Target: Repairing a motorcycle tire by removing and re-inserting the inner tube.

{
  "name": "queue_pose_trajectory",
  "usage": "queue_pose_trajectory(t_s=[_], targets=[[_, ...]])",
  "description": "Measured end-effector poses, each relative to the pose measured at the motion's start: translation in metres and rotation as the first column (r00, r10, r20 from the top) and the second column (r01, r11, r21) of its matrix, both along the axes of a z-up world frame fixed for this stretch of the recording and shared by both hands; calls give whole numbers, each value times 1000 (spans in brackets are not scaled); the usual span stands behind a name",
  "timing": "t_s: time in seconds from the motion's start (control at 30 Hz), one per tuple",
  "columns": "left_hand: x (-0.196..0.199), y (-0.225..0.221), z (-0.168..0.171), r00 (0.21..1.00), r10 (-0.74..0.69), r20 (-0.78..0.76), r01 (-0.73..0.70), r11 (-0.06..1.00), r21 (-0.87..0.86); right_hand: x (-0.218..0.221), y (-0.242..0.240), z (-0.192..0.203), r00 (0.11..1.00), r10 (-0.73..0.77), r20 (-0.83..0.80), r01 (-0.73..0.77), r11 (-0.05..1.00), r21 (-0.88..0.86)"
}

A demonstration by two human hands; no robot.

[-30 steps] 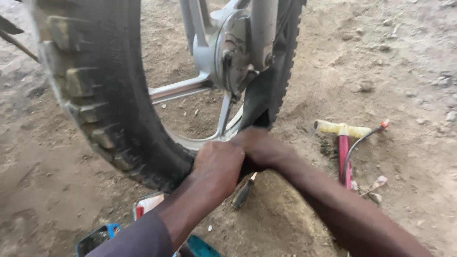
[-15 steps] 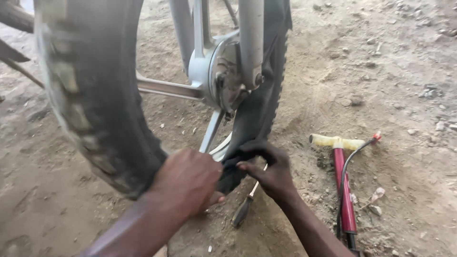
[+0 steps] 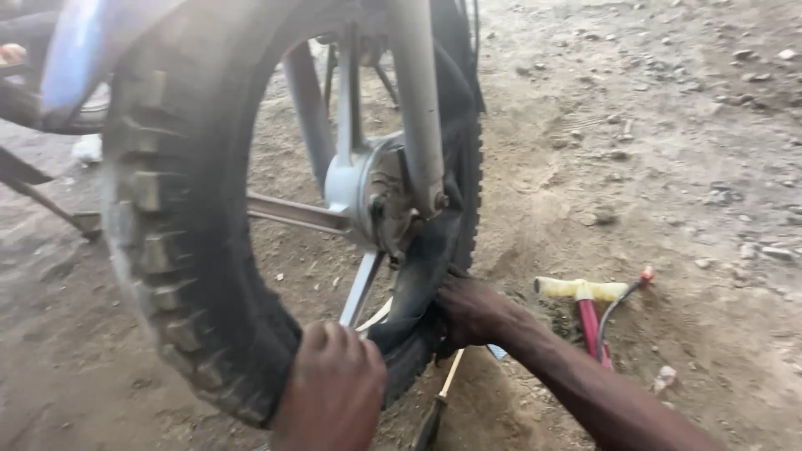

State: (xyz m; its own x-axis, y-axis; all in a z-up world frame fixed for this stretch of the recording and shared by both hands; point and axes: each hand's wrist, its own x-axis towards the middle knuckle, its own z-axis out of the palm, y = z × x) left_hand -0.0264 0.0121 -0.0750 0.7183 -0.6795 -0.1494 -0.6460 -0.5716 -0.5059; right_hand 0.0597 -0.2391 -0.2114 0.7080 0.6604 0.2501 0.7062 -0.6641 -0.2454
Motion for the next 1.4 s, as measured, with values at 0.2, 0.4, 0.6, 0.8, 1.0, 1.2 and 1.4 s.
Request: queue_pose_trajectory(t_s=[0.2,0.4,0.6,0.8,1.0,1.2,1.4], targets=[[-10,26,9,990,-133,49,138,985,-101,-19,16,-29,990,-86,112,95,993,-72],[-6,16,46,989,8,-150,-13,1000,-29,-13,23,-43,988,-44,148,23,990,137],[-2,29,47,969,-190,-157,138,946,-292,-20,35,-29,983,-53,178,48,998,32],[1,52,70,807,-582,102,541,659,-522,-35,43,-25,980,-186,66,186,982,-6],[22,66,79,713,-693,111,691,667,-278,-56,75,-10,965,-247,-83,254,963,89],[30,47,131,680,-461,570,732,474,-490,-70,105,30,984,-118,-132,157,925,346],[12,33,122,905,-237,353,409,708,-575,-90,152,61,959,-224,-171,279,837,471]])
